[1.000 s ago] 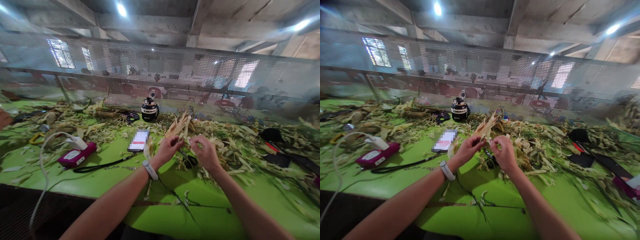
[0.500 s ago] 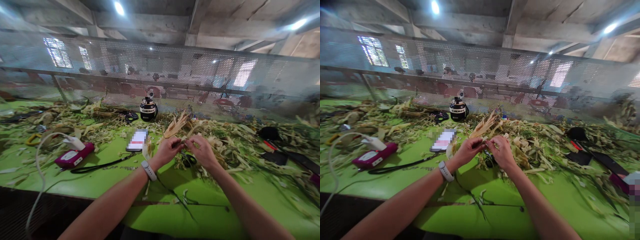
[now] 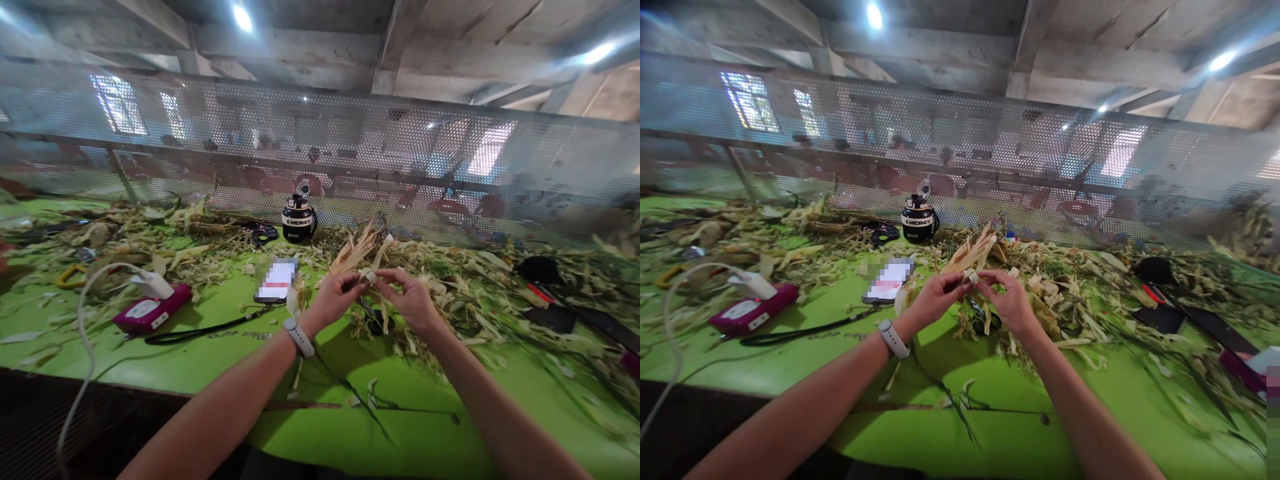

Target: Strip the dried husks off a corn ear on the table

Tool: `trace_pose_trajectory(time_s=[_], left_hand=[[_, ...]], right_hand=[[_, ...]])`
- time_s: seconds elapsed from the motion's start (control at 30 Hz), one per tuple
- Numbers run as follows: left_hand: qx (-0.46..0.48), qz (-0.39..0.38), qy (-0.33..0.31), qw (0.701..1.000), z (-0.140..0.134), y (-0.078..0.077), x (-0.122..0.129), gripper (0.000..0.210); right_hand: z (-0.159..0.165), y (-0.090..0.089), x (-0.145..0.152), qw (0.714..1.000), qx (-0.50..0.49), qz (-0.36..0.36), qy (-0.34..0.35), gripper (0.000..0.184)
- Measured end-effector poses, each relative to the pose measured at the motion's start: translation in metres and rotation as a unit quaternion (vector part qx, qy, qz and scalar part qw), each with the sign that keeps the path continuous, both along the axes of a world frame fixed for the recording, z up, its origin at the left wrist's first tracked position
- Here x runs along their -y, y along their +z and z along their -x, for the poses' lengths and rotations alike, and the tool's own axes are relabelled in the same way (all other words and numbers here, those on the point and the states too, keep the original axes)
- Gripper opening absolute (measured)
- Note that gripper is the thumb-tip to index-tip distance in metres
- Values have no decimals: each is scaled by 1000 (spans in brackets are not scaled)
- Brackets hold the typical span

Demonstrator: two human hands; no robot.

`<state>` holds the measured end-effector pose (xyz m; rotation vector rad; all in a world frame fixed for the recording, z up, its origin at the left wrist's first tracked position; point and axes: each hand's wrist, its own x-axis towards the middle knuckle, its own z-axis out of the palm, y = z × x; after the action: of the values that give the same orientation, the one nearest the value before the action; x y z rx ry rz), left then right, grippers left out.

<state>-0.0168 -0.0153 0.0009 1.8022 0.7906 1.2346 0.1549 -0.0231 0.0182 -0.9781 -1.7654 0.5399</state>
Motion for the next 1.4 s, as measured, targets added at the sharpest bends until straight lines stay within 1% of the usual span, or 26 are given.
trace_pose_trajectory(time_s=[0.1,0.23,0.33,0.47,0.53,0.6,0.67,0.7,0.73,0.8,0.9,0.97,1.03,1.07,1.13,1.2,1.23,1.3,1.4], left_hand=[[-35,-30,8,999,-1,-2,1,27],[-100,-101,17,990,0,-1,3,24],[-141,-134,19,981,1,-2,2,20],[-168,-163,17,972,2,-2,1,18],[-182,-176,17,967,2,0,3,17],[-192,-179,11,965,2,3,6,16],[-201,-172,-3,964,2,6,9,15],[-205,-169,-10,964,2,7,10,14],[-209,-166,-18,964,1,8,11,14],[-208,-163,-30,964,1,8,11,14],[-205,-159,-49,964,1,8,10,16],[-215,-147,-59,964,1,7,10,17],[-232,-122,-83,962,1,8,12,20],[-240,-108,-109,959,1,9,13,20],[-251,-78,-185,947,2,10,17,21],[-242,-43,-254,935,3,12,20,21],[-228,-20,-275,934,3,13,21,21],[-184,49,-294,937,4,15,23,22],[-113,174,-299,931,2,15,26,24]], right_hand=[[1,-5,0,999,-18,6,-29,32],[3,-6,2,999,-2,-8,-38,31],[3,-4,4,999,10,-5,-46,30],[2,0,7,998,44,12,-37,36],[1,3,9,996,68,9,-57,31],[-1,6,11,986,105,-40,-121,24],[-3,9,12,962,145,-121,-197,20],[-4,9,12,950,161,-151,-221,18],[-5,10,12,943,172,-168,-231,17],[-7,10,10,945,191,-162,-212,20],[-10,8,6,962,199,-94,-161,21],[-11,7,3,970,189,-59,-140,17],[-12,6,1,974,174,-50,-133,15],[-13,6,1,975,168,-54,-133,15],[-12,7,0,977,157,-68,-129,16],[-11,9,0,983,138,-78,-96,16],[-10,9,0,986,122,-81,-75,15],[-8,11,1,991,86,-86,-50,15],[-2,12,5,992,64,-93,-49,13]])
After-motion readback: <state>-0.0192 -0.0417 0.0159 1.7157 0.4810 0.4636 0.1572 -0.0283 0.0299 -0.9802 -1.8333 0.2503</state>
